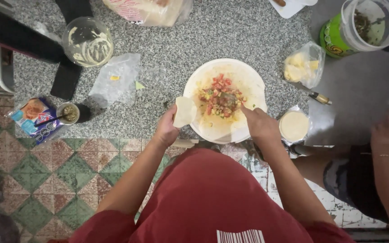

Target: The person scoops a mixture of chopped vegetables and cheese onto small tortillas using a spoon, then folds them into tacos. The person repeats this process multiple times while another person works alongside.

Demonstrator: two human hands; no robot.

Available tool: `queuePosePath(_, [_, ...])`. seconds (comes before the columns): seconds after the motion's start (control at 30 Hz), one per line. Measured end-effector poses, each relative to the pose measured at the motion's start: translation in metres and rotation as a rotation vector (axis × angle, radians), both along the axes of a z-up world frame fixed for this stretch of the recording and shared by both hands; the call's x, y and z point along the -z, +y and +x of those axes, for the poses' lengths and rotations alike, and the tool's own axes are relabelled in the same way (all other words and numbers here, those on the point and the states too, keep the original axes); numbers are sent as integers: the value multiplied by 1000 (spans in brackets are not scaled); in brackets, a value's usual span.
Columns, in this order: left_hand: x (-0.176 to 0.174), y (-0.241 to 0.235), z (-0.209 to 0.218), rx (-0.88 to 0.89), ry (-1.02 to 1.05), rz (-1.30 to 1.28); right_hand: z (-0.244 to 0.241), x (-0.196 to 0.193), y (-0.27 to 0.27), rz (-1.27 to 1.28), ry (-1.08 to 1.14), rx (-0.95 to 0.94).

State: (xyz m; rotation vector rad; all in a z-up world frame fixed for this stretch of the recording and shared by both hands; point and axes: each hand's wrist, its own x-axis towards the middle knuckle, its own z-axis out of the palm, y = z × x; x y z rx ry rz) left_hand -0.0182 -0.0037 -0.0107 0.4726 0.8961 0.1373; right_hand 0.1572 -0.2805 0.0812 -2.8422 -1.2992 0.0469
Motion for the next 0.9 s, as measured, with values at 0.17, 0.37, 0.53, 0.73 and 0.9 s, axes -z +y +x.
queuePosePath(0.17, [0,4,-4,-48,-10,2,-28,2,-32,-4,30,-55])
queuePosePath(0.37, [-6,6,-18,4,-6,46,-25,11,-31,-60,5,-36])
queuePosePath(0.53, [-13,5,-11,14,-25,82,-3,13,-15,9,-114,-41])
queuePosePath(0.73, [-5,10,-5,24,-50,70,9,-43,33,-109,69,16])
queuePosePath(0.9, [6,14,-7,11,-47,67,19,-8,92,-119,160,-22])
